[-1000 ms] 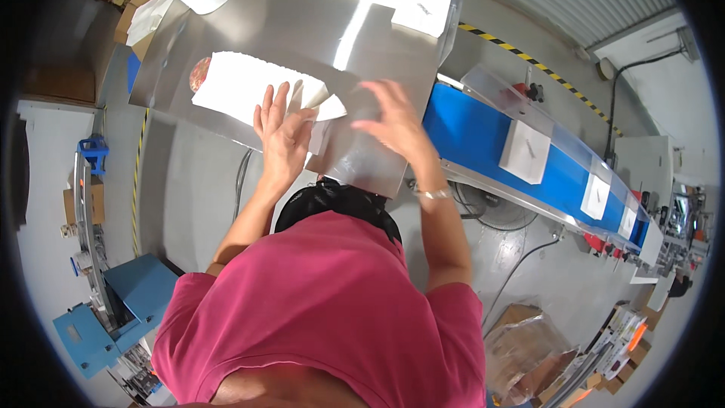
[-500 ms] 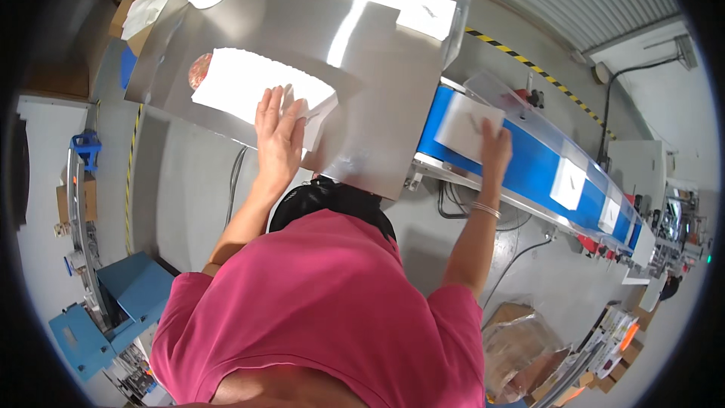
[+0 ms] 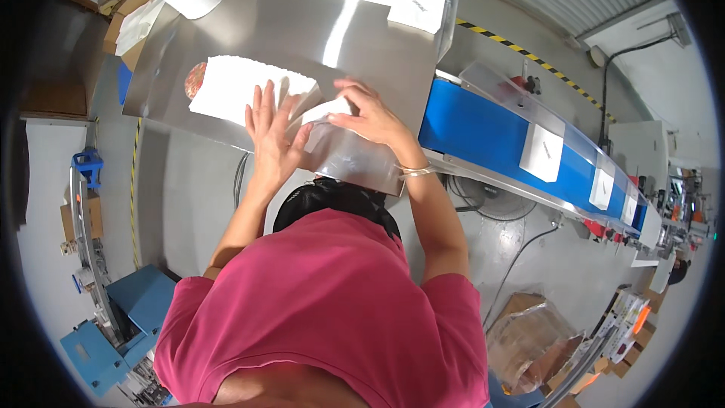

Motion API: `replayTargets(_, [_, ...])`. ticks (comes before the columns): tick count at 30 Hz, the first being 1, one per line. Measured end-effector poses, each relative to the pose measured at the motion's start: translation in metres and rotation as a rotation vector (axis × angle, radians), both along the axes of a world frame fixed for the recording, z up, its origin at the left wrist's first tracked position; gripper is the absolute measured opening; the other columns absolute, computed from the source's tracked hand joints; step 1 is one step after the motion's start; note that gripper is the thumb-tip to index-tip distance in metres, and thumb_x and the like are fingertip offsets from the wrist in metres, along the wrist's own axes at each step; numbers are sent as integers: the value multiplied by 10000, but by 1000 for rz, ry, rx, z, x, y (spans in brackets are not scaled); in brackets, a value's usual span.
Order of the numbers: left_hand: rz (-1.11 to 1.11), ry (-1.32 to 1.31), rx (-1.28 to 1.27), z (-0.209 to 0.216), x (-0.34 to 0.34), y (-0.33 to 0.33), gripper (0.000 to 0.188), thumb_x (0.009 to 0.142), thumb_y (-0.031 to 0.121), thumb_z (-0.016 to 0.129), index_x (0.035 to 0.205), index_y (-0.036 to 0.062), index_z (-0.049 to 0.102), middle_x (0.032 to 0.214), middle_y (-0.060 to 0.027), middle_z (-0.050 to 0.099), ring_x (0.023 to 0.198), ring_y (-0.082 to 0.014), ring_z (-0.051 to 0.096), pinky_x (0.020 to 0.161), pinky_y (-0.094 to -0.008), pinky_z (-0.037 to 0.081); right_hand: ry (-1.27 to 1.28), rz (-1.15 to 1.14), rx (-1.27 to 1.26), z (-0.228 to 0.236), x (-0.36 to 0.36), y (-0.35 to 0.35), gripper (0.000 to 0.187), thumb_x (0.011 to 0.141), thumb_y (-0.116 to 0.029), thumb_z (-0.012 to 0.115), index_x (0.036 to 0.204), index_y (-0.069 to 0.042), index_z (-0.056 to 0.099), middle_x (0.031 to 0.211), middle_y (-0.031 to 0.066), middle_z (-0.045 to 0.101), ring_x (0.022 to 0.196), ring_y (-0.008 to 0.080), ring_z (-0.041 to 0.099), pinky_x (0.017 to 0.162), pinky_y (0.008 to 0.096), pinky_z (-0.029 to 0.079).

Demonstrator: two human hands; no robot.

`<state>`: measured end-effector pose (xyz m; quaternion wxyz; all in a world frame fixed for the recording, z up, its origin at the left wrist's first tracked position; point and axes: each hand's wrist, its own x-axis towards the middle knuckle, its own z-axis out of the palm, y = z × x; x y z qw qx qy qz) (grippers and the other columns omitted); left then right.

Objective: Sorting stacks of paper and interacting with processing machinery on a conveyor line.

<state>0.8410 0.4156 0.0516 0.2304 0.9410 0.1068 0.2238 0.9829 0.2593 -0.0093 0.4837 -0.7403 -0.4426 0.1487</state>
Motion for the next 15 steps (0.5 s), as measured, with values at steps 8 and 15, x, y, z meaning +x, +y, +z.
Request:
replayTargets(8, [63, -92, 68, -14, -4, 15, 321, 766, 11, 620, 1085, 49, 621, 1338, -199, 411, 1259, -404, 345, 1044, -532, 240, 295, -987, -342, -7, 28, -139, 374, 845, -329, 629, 974, 16, 563, 812, 111, 573, 749, 163, 504, 664, 315, 436])
replayTargets(15, [104, -86, -1, -12, 0, 10, 270, 755, 1, 621, 1013, 78, 643, 1346, -185, 410, 1297, -392, 296, 1068, -517, 183, -282, -1101, -427, -2, 33, -162, 512, 702, -277, 752, 1107, -26, 563, 1061, 186, 594, 1005, 329, 546, 866, 397, 423])
